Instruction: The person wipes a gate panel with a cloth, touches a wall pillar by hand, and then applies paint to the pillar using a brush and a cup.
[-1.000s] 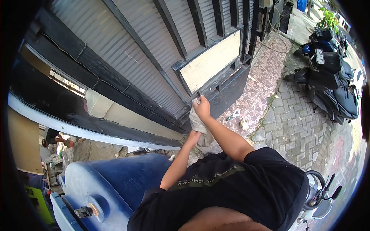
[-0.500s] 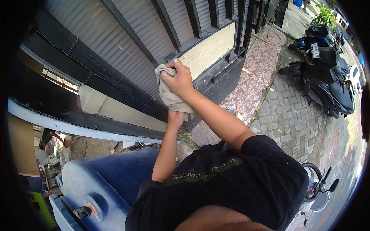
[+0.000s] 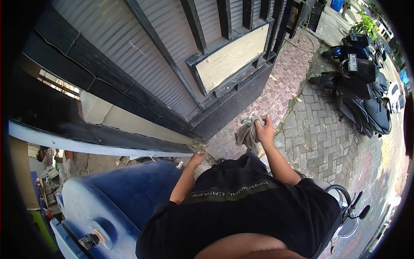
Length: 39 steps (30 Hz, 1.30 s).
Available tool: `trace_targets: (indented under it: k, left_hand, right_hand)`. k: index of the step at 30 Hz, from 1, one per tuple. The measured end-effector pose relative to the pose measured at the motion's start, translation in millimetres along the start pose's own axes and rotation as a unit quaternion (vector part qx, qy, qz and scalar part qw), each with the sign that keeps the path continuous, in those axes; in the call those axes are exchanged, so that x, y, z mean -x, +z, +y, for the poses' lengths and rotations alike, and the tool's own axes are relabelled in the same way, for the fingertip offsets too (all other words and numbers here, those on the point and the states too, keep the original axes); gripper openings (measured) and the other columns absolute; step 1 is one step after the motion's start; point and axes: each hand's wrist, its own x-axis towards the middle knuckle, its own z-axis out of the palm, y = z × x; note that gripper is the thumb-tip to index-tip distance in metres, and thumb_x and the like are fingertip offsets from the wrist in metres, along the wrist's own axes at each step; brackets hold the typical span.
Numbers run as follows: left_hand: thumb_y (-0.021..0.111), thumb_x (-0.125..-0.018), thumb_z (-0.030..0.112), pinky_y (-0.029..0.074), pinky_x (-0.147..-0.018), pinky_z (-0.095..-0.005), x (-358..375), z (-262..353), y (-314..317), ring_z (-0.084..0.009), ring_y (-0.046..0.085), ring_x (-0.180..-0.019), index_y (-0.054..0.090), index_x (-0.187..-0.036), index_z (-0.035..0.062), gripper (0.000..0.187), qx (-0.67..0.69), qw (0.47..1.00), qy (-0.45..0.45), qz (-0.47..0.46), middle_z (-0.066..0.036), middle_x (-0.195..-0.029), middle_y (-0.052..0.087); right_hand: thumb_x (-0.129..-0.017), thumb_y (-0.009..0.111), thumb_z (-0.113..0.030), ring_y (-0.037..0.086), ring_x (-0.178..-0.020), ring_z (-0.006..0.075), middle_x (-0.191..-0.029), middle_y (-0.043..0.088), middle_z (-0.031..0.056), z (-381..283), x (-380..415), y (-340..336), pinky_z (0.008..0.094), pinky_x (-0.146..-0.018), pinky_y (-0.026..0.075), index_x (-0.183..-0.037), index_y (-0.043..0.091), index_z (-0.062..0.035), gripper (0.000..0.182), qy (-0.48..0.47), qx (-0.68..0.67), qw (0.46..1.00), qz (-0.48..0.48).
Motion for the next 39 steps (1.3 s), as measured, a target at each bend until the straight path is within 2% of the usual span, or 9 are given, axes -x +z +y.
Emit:
trace_targets:
  k: [3, 5, 17, 22, 29, 34, 35, 38, 39]
  left_hand:
    - [0.059, -0.084, 0.031, 0.047, -0.057, -0.031, 2.2, -74.0, 3.7, -0.0187, 0.06, -0.077, 0.058, -0.112, 0.0038, 0.039, -0.059, 0.98, -0.185, -0.052, -0.007, -0.097, 0.064]
    - [0.059, -0.084, 0.032, 0.048, -0.061, -0.0354, -8.2, -108.1, 2.6, -0.0194, 0.06, -0.074, 0.059, -0.108, 0.0042, 0.037, -0.28, 0.936, -0.141, -0.158, -0.005, -0.092, 0.064]
    - [0.056, -0.083, 0.027, 0.048, -0.069, -0.0378, -26.4, -26.0, 51.4, -0.0205, 0.06, -0.082, 0.059, -0.104, 0.0059, 0.03, -0.043, 0.983, -0.161, -0.08, -0.008, -0.096, 0.061]
    - [0.054, -0.085, 0.023, 0.043, -0.044, -0.027, -45.9, 19.5, 71.9, -0.0147, 0.058, -0.057, 0.058, -0.094, 0.0058, 0.019, -0.016, 0.992, -0.092, -0.085, -0.004, -0.077, 0.059]
    - [0.05, -0.09, 0.03, 0.051, -0.069, -0.0396, -130.9, -2.8, 112.6, -0.0246, 0.063, -0.079, 0.058, -0.105, -0.0016, 0.036, -0.128, 0.976, -0.147, -0.096, -0.013, -0.095, 0.066]
    - [0.048, -0.088, 0.028, 0.05, -0.077, -0.0421, -178.3, 30.3, 159.3, -0.0308, 0.063, -0.089, 0.059, -0.107, 0.0001, 0.036, -0.548, 0.748, 0.366, -0.08, -0.018, -0.104, 0.064]
    - [0.048, -0.088, 0.028, 0.05, -0.077, -0.0421, -180.5, 35.1, 198.6, -0.0308, 0.063, -0.089, 0.059, -0.107, 0.0001, 0.036, -0.547, 0.746, 0.372, -0.077, -0.018, -0.104, 0.064]
    - [0.054, -0.079, 0.029, 0.045, -0.089, -0.0397, -186.0, 97.9, 258.7, -0.0331, 0.058, -0.104, 0.062, -0.106, 0.0004, 0.04, -0.651, 0.74, 0.126, -0.117, -0.024, -0.109, 0.06]
    - [0.054, -0.078, 0.033, 0.045, -0.089, -0.0397, -168.0, 182.6, 311.7, -0.0355, 0.058, -0.103, 0.065, -0.1, 0.0005, 0.04, -0.423, 0.902, 0.047, 0.075, -0.024, -0.107, 0.061]
  right_hand:
    - [-0.077, 0.063, -0.013, 0.062, -0.067, 0.0238, -0.074, 0.062, 0.0137, -4.4, 5.6, -16.3, 0.0336, -0.064, 0.047, -0.085, 0.056, -0.0006, 0.016, 0.01, 0.004, 0.999, 0.041]
    - [-0.077, 0.063, -0.012, 0.061, -0.067, 0.0226, -0.074, 0.063, 0.0134, 3.1, 5.2, -24.3, 0.0332, -0.064, 0.048, -0.087, 0.056, -0.0006, 0.016, 0.002, 0.018, 0.998, 0.062]
    - [-0.076, 0.065, -0.012, 0.061, -0.074, 0.0193, -0.079, 0.063, 0.0116, -23.9, 7.4, -58.3, 0.0313, -0.069, 0.048, -0.087, 0.056, -0.0005, 0.017, 0.023, -0.02, 0.992, 0.125]
    - [-0.077, 0.064, -0.01, 0.061, -0.076, 0.0164, -0.081, 0.063, 0.0091, 0.9, -11.0, -75.5, 0.0288, -0.071, 0.048, -0.089, 0.057, -0.0009, 0.016, 0.012, -0.08, 0.992, 0.1]
    - [-0.075, 0.066, -0.016, 0.063, -0.075, 0.0219, -0.081, 0.064, 0.013, 47.7, -56.7, -153.6, 0.0334, -0.07, 0.049, -0.089, 0.059, -0.0011, 0.022, 0.003, -0.096, 0.988, 0.124]
    - [-0.076, 0.066, -0.015, 0.063, -0.077, 0.0208, -0.082, 0.064, 0.0129, 119.2, -103.4, -235.5, 0.0329, -0.071, 0.049, -0.092, 0.058, -0.0012, 0.023, -0.014, -0.075, 0.991, 0.11]
    - [-0.076, 0.066, -0.015, 0.063, -0.077, 0.0208, -0.082, 0.064, 0.0129, 129.2, -117.6, -255.3, 0.0329, -0.071, 0.049, -0.092, 0.058, -0.0012, 0.023, -0.021, -0.074, 0.99, 0.115]
    - [-0.076, 0.067, -0.015, 0.064, -0.076, 0.0226, -0.082, 0.065, 0.0133, 146.9, -142.9, -303.3, 0.0329, -0.071, 0.049, -0.092, 0.058, -0.0001, 0.023, -0.002, -0.108, 0.992, 0.06]
    - [-0.076, 0.067, -0.015, 0.064, -0.076, 0.0226, -0.082, 0.065, 0.0133, 155.8, -155.1, -315.5, 0.0329, -0.071, 0.049, -0.092, 0.058, -0.0001, 0.023, -0.004, -0.119, 0.991, 0.062]
